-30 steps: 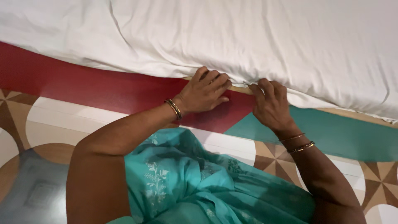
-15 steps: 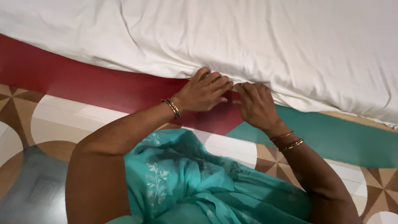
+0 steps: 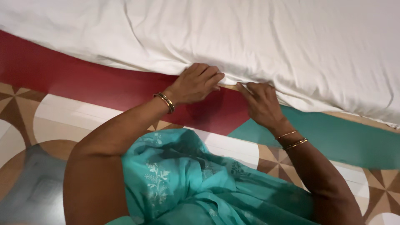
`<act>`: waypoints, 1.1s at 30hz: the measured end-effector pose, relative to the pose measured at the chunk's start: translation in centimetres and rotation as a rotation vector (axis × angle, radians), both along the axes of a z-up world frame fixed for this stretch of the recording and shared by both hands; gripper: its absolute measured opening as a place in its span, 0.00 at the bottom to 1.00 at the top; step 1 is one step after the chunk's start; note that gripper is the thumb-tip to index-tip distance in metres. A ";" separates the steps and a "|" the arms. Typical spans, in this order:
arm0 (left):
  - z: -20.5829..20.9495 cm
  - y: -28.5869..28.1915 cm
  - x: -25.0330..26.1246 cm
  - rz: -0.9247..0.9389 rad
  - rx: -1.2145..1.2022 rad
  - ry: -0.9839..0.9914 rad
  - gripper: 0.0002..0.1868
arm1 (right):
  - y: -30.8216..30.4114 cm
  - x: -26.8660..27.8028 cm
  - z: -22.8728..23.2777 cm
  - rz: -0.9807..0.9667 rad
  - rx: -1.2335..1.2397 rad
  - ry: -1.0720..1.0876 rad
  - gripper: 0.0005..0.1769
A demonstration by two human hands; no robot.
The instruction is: The person tucks a white sheet into the side of a bed frame by hand, smoothing the fabric as they move along the length of the bed.
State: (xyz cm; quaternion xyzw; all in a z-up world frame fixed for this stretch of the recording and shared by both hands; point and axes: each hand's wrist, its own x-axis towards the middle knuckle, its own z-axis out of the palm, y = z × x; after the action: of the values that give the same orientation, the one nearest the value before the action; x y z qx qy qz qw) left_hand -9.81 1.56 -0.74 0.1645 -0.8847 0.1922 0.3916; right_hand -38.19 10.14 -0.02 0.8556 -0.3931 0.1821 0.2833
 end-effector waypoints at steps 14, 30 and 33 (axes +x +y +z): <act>1.7 1.5 4.0 0.187 -0.321 -0.040 0.34 | 0.0 1.8 2.0 -0.021 -0.065 0.002 0.36; -0.6 -0.6 4.5 -0.004 -0.182 -0.242 0.09 | 1.5 2.5 -0.8 0.041 0.226 -0.047 0.20; -1.2 -2.7 7.7 0.054 -0.236 -0.151 0.23 | 1.2 2.9 0.0 0.092 0.171 -0.024 0.20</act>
State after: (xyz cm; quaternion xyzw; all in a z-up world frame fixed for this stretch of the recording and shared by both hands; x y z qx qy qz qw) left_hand -2.10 -1.10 -1.93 0.1260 -0.8782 0.3172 0.3351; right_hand -35.32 11.37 -0.06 0.8914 -0.3710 0.1711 0.1960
